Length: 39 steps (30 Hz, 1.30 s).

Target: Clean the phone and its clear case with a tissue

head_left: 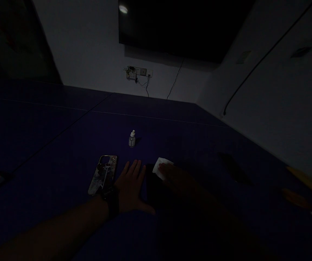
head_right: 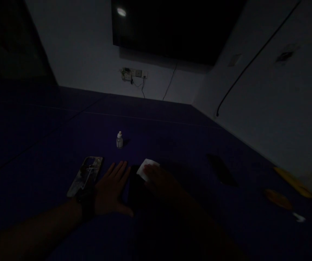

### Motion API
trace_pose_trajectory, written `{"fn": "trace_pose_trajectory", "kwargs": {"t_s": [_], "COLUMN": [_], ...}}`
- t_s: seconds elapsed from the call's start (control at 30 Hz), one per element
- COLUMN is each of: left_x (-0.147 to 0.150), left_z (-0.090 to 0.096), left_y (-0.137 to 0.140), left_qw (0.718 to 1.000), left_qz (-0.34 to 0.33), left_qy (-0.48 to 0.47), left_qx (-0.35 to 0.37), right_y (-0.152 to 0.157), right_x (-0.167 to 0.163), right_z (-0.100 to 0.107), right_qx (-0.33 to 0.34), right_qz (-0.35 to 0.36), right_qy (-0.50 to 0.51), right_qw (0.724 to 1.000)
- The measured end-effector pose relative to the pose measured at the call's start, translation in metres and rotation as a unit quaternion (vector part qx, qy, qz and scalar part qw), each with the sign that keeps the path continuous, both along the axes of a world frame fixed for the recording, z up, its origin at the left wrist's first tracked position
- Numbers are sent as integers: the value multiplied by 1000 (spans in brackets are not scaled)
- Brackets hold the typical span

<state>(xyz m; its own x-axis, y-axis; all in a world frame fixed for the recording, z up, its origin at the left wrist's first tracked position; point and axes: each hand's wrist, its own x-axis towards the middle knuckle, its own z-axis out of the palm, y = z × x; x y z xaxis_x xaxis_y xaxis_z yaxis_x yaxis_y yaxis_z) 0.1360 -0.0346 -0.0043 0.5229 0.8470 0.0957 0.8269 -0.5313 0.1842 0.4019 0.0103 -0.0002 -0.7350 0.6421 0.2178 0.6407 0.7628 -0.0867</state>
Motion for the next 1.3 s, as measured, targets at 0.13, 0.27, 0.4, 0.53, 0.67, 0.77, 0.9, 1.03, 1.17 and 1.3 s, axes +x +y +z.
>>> {"fn": "trace_pose_trajectory", "kwargs": {"t_s": [0.13, 0.27, 0.4, 0.53, 0.67, 0.77, 0.9, 1.03, 1.17, 1.3], "left_x": [-1, 1, 1, -1, -1, 0, 0, 0, 1, 2], "left_z": [-3, 0, 1, -3, -3, -1, 1, 0, 2, 4], "left_y": [1, 1, 1, 1, 1, 0, 1, 1, 1, 1], "left_qw": [1000, 1000, 1000, 1000, 1000, 1000, 1000, 1000, 1000, 1000], "left_qz": [-6, 0, 0, -3, -2, -3, -1, -3, 0, 2], "left_qy": [-4, 2, 3, 3, 12, 14, 12, 9, 9, 8], "left_qx": [10, -1, -4, 6, 9, 13, 17, 4, -5, -6], "right_y": [-11, -25, -17, -6, -14, -15, -7, -13, -19, -14], "right_x": [13, 13, 9, 20, 21, 12, 18, 27, 16, 18], "right_z": [16, 28, 17, 3, 1, 3, 2, 2, 2, 3], "right_qx": [-4, -32, -24, 10, -4, -35, -50, -60, -66, -39], "right_qz": [56, 107, 115, 84, 132, 155, 94, 100, 120, 60], "right_qy": [-29, -40, -24, 3, 23, 34, 31, 33, 42, 36], "right_qw": [998, 993, 993, 996, 991, 987, 994, 993, 990, 997]}}
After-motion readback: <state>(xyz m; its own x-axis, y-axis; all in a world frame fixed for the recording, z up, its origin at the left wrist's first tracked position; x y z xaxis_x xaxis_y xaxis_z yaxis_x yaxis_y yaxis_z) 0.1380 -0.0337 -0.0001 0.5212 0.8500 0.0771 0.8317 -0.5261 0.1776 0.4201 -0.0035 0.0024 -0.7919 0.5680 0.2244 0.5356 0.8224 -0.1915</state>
